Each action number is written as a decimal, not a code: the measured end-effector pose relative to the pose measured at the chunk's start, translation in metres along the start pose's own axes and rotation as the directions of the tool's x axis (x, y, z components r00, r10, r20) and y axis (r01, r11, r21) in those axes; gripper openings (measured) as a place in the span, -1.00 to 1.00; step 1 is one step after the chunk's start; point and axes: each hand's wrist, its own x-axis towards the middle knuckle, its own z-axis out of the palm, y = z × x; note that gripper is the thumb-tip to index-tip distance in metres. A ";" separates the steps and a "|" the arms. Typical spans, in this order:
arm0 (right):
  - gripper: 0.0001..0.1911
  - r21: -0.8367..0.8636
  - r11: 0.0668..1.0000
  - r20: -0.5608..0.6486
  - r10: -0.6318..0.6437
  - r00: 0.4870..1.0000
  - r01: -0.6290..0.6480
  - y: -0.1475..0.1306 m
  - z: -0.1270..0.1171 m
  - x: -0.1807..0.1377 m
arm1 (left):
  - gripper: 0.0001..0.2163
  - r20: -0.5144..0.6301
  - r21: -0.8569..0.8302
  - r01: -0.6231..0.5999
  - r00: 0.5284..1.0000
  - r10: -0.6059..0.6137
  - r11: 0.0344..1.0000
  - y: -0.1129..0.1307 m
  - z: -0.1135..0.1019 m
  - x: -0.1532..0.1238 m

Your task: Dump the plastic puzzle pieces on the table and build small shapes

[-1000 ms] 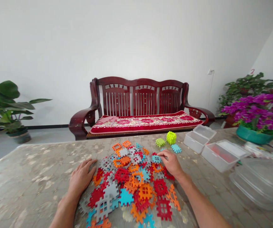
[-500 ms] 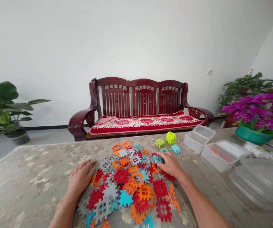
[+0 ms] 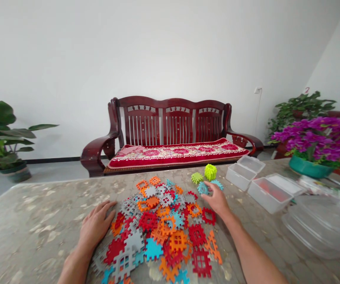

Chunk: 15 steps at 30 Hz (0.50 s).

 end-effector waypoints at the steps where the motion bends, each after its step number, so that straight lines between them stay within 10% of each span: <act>1: -0.43 -0.006 0.999 -0.051 0.032 0.998 -0.033 0.008 -0.001 0.002 | -0.58 0.003 0.002 -0.001 1.000 0.001 1.000 0.000 0.000 0.000; 15: -0.40 -0.012 1.000 -0.018 -0.016 1.000 0.016 0.049 0.016 0.013 | -0.58 0.004 -0.022 -0.007 1.000 0.007 1.000 0.002 -0.003 -0.001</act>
